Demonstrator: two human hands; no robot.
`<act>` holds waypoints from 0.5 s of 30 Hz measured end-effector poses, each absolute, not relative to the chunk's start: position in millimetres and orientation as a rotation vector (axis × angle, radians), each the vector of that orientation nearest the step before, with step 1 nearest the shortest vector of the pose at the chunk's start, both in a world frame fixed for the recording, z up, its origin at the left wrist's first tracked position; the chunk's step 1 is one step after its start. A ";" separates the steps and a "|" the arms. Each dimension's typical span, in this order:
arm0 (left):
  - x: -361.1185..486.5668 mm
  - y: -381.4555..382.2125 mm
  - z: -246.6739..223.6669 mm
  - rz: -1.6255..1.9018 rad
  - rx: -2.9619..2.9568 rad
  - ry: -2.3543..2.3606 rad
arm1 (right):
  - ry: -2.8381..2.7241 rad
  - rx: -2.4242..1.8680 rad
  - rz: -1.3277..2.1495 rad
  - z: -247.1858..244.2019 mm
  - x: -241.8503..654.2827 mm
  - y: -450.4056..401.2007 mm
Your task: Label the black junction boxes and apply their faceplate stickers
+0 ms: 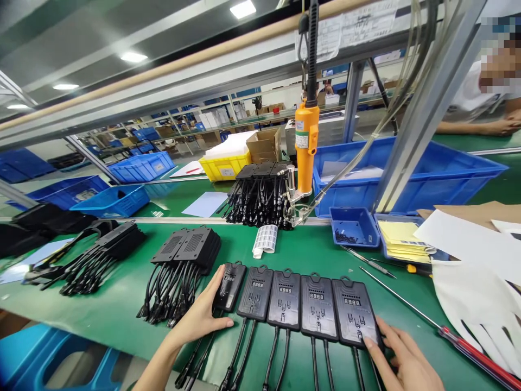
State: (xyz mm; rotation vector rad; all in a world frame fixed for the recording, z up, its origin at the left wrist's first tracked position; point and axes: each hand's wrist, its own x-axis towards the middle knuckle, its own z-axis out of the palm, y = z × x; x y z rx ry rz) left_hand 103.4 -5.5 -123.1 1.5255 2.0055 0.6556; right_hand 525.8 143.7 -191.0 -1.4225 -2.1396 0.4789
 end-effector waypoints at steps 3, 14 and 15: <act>120.0 -6.0 -124.0 0.689 1.462 2.057 | -2.169 -1.480 0.427 -180.3 511.9 142.8; 91.7 17.9 -159.1 0.527 2.234 2.250 | -2.342 -1.573 0.108 -133.7 523.6 173.0; 89.7 22.0 -162.0 0.507 2.305 2.219 | -2.307 -1.693 -0.075 -125.3 530.4 182.9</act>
